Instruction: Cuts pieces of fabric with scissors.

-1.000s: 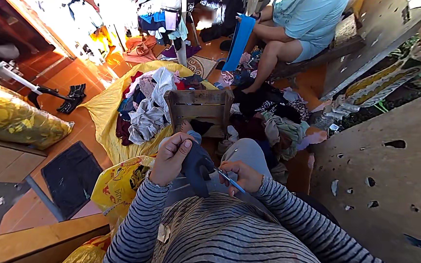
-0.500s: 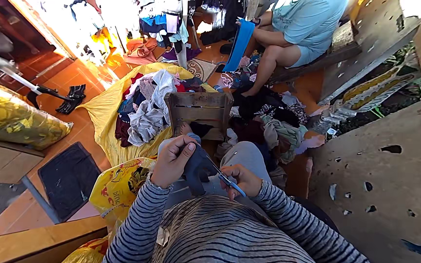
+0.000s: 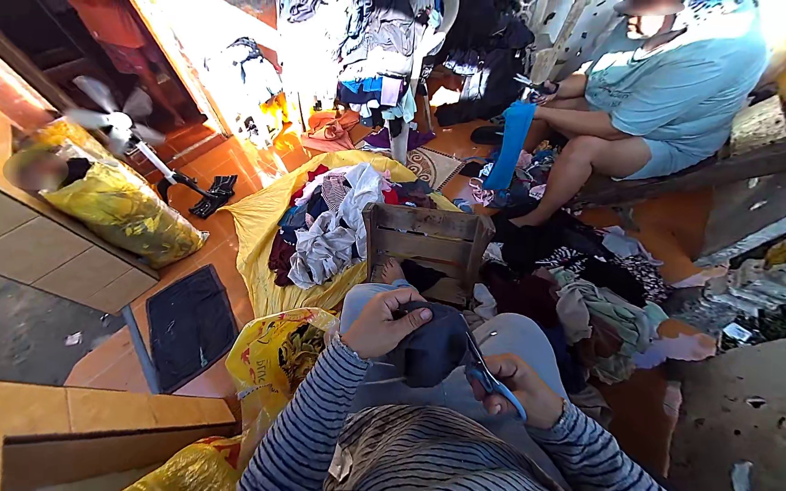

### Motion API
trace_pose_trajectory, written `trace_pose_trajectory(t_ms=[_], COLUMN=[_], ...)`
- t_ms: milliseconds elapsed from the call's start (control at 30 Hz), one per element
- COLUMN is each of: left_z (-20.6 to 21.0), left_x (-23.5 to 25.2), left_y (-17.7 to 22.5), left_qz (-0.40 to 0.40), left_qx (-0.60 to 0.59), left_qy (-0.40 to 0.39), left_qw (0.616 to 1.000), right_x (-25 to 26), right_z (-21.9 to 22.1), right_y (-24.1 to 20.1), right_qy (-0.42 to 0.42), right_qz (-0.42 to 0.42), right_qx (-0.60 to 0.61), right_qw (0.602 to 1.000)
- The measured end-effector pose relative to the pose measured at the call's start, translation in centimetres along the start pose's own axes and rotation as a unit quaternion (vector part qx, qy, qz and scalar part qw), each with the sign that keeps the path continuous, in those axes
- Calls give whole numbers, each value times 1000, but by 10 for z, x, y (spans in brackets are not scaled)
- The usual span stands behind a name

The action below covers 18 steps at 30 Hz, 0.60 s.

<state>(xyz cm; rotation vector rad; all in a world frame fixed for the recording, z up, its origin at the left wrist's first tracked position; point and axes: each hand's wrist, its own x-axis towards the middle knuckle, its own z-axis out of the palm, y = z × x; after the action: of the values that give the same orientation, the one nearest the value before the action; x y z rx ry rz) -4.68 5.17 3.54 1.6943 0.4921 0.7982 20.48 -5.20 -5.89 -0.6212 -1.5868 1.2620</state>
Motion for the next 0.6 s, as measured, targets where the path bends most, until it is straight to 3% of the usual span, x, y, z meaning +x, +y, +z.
trace_pose_trajectory(t_ms=[100, 233, 367, 600], left_z=[-8, -2, 5, 9], left_x=[-2, -2, 3, 2], left_y=[-13, -7, 14, 32], left_qz=[-4, 62, 107, 104], left_qx=[-17, -79, -40, -5], left_qy=[8, 66, 103, 105], left_qw=[1000, 993, 988, 989], right_x=[-5, -10, -7, 9], right_z=[-3, -5, 0, 6], right_y=[-3, 1, 1, -13], right_qy=[2, 11, -19, -52], right_qz=[-1, 8, 26, 39], right_qx=[23, 12, 25, 7], right_qw=[1000, 1000, 999, 998])
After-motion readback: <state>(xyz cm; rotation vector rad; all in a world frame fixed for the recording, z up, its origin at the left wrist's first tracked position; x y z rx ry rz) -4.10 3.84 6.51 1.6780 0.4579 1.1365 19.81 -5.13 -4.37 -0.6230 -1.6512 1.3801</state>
